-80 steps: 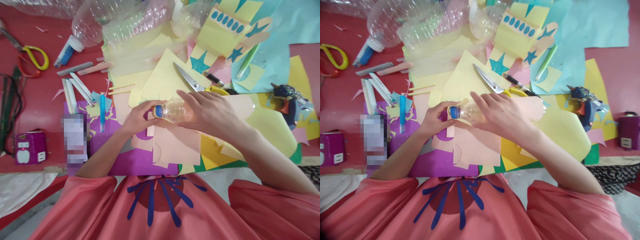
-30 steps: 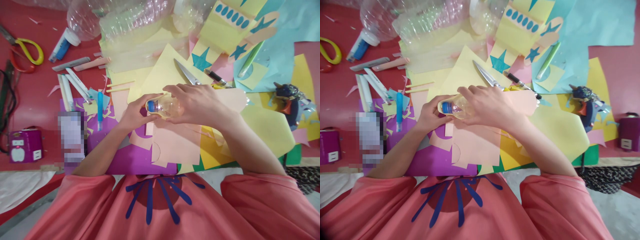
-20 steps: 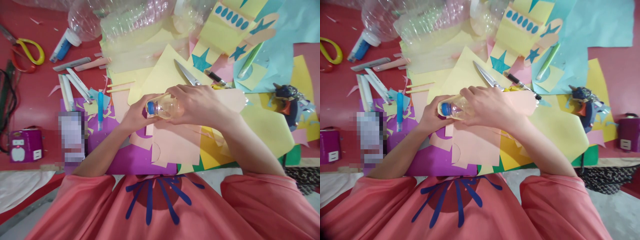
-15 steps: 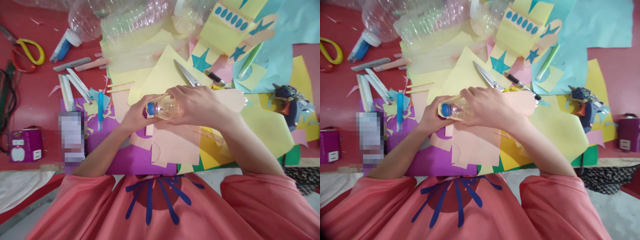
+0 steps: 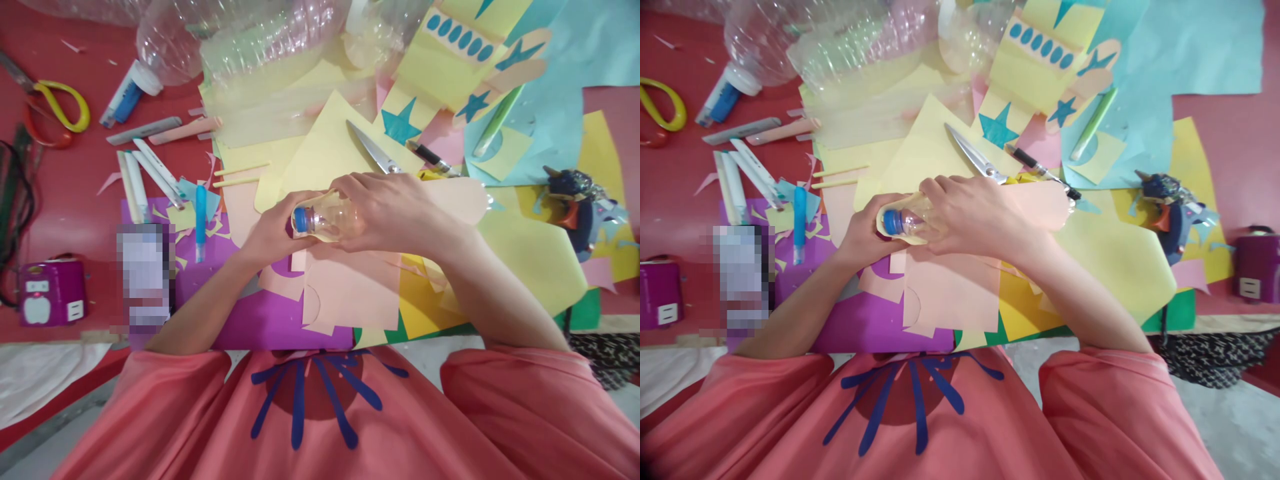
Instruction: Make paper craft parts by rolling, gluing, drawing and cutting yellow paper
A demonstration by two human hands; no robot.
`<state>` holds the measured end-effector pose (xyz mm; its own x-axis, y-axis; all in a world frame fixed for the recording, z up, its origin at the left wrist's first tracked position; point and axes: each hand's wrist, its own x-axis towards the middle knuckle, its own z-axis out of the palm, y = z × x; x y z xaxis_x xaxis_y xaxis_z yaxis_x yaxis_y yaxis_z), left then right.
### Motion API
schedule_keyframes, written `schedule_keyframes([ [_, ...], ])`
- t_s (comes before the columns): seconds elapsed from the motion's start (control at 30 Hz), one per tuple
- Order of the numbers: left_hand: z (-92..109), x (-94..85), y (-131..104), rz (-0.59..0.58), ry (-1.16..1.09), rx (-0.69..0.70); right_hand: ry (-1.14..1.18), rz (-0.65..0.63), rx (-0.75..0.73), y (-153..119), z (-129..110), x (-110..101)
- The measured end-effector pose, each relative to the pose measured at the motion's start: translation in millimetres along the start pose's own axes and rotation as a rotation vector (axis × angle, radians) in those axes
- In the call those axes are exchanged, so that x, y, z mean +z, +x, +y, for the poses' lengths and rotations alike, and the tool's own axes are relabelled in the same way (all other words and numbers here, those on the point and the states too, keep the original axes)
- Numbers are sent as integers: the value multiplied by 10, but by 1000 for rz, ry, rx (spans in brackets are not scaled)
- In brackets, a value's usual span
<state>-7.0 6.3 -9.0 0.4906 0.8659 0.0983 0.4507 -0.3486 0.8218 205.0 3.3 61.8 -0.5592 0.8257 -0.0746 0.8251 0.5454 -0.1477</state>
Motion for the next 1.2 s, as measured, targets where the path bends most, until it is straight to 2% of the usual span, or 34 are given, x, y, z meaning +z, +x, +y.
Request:
schedule_keyframes([
  [0.3, -8, 5, 2, -8, -14, 32, 4, -3, -6, 1, -7, -5],
  [0.53, 32, -9, 6, -43, 39, -17, -8, -17, -8, -4, -1, -3],
  [0.83, 13, -24, 22, -40, 14, 55, -14, -43, 2, -4, 6, -76],
  [0.93, -38, -26, 25, 23, -8, 161, -11, -50, 24, -11, 43, -106],
  [1.07, -89, -8, 30, 240, -112, 264, -9, -21, 51, -25, 112, -102],
  [1.13, -91, 5, 35, 315, -138, 265, -23, -3, 52, -32, 134, -95],
  [1.2, -80, 16, 42, 325, -133, 218, -43, -13, 50, -36, 139, -95],
])
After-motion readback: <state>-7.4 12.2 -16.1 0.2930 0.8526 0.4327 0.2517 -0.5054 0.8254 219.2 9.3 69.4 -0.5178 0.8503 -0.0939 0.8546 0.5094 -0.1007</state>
